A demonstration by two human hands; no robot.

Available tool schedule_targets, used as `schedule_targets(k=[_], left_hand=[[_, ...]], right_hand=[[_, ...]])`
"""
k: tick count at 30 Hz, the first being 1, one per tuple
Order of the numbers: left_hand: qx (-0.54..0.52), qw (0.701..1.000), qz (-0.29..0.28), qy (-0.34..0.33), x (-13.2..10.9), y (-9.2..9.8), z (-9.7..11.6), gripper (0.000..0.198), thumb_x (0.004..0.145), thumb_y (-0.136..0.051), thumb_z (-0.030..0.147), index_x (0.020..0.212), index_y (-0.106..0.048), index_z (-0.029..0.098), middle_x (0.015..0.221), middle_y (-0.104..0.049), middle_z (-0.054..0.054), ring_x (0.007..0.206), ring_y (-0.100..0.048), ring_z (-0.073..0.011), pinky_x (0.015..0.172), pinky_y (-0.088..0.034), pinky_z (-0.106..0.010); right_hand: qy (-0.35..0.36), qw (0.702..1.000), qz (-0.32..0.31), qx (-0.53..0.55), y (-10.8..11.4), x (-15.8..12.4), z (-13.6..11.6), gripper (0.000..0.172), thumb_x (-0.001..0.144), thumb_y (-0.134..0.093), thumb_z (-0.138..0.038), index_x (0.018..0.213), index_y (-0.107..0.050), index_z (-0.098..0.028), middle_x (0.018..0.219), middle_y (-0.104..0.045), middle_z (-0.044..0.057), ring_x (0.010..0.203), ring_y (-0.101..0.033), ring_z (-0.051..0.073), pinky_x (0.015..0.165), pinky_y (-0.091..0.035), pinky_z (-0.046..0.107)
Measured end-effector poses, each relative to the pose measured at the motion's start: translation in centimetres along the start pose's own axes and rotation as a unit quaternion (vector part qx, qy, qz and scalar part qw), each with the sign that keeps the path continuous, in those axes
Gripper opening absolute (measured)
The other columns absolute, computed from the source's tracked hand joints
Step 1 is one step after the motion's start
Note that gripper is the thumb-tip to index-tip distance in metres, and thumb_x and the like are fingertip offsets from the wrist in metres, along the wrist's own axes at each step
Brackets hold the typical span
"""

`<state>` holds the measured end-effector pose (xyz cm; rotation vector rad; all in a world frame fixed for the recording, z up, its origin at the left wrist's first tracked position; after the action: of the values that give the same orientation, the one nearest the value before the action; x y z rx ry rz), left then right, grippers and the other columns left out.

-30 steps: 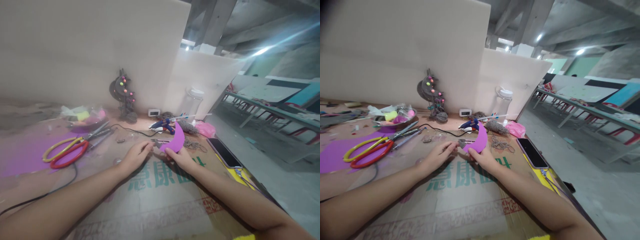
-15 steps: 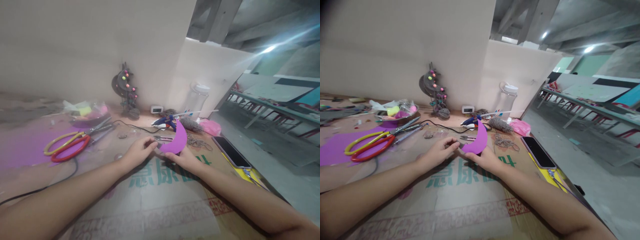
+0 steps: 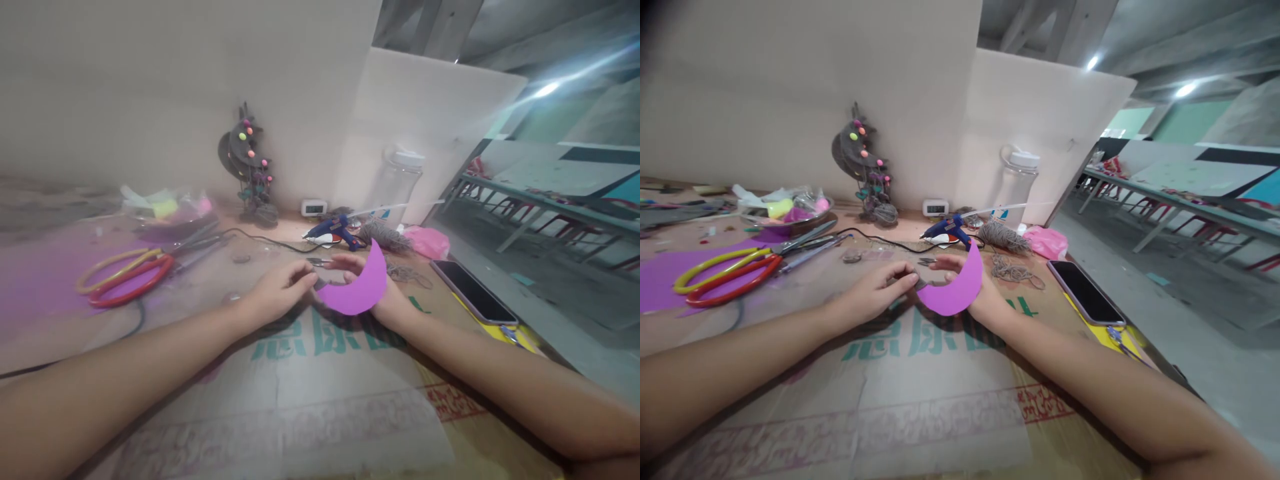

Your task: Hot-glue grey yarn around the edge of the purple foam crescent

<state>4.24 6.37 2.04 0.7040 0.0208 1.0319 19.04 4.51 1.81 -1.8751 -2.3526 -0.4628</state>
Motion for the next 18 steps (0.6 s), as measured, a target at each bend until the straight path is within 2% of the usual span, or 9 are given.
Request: schedule_targets(k=[2, 4, 7, 9, 13, 18], left_hand=[[0.011, 1.000, -0.004, 0.006, 0.0, -0.1, -0.2, 0.027, 0.093, -0.043, 0.037, 0.080, -0.056, 0.017, 0.072, -0.057, 0.000, 0.068, -0.052, -0.0157, 0.063, -0.039, -0.027], [0.010, 1.000, -0.009, 0.006, 0.0, -0.3, -0.3, 0.028, 0.093, -0.043, 0.038, 0.082, -0.057, 0.017, 0.074, -0.057, 0.000, 0.069, -0.051, -0.0154, 0.063, -0.039, -0.027], [0.018, 1.000, -0.009, 0.004, 0.0, -0.2, -0.3, 0.028, 0.093, -0.043, 0.038, 0.082, -0.057, 0.017, 0.073, -0.056, 0.001, 0.068, -0.051, -0.0151, 0.062, -0.038, -0.026], [0.027, 1.000, -0.004, 0.002, 0.0, -0.1, -0.2, 0.027, 0.092, -0.043, 0.038, 0.081, -0.057, 0.017, 0.072, -0.056, 0.001, 0.068, -0.051, -0.0152, 0.062, -0.038, -0.026], [0.026, 1.000, -0.001, 0.003, 0.0, 0.0, -0.2, 0.027, 0.092, -0.044, 0.038, 0.079, -0.056, 0.018, 0.071, -0.055, 0.001, 0.068, -0.051, -0.0156, 0.061, -0.038, -0.026], [-0.017, 1.000, -0.014, 0.016, 0.0, -0.3, -0.6, 0.027, 0.091, -0.045, 0.039, 0.078, -0.055, 0.018, 0.070, -0.054, 0.001, 0.066, -0.049, -0.0145, 0.061, -0.038, -0.026]], right_hand=[[-0.042, 0.997, -0.052, 0.044, -1.0, -0.2, 0.7, 0.043, 0.086, -0.060, -0.044, 0.121, -0.053, -0.020, 0.119, -0.065, 0.013, 0.073, -0.070, 0.016, 0.064, -0.056, 0.032], [-0.082, 0.989, -0.093, 0.080, -1.9, -0.4, 1.5, 0.047, 0.083, -0.063, -0.047, 0.121, -0.052, -0.021, 0.103, -0.068, 0.008, 0.055, -0.065, 0.013, 0.051, -0.052, 0.030], [-0.082, 0.987, -0.096, 0.103, -2.0, 0.0, 2.0, 0.044, 0.075, -0.071, -0.046, 0.108, -0.060, -0.020, 0.066, -0.059, -0.004, 0.050, -0.058, 0.010, 0.050, -0.047, 0.025], [-0.068, 0.991, -0.064, 0.092, -1.5, 0.5, 2.2, 0.039, 0.071, -0.074, -0.047, 0.095, -0.063, -0.019, 0.056, -0.052, -0.007, 0.047, -0.051, 0.008, 0.050, -0.043, 0.023], [-0.042, 0.999, -0.003, 0.006, -0.3, 1.1, 2.1, 0.032, 0.066, -0.076, -0.046, 0.074, -0.065, -0.017, 0.065, -0.063, 0.001, 0.059, -0.058, 0.013, 0.059, -0.047, 0.028], [-0.022, 0.999, 0.011, -0.043, 0.2, 1.3, 2.4, 0.027, 0.069, -0.073, -0.044, 0.069, -0.067, -0.018, 0.070, -0.066, 0.003, 0.065, -0.059, 0.015, 0.065, -0.049, 0.030]])
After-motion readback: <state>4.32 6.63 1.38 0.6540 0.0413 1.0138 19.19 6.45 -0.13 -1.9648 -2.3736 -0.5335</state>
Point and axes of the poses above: each hand's wrist, its own x-axis towards the middle knuckle, its own y-axis out of the back of the hand, z = x × y, the point moved 8 cm from there along x, towards the middle knuckle
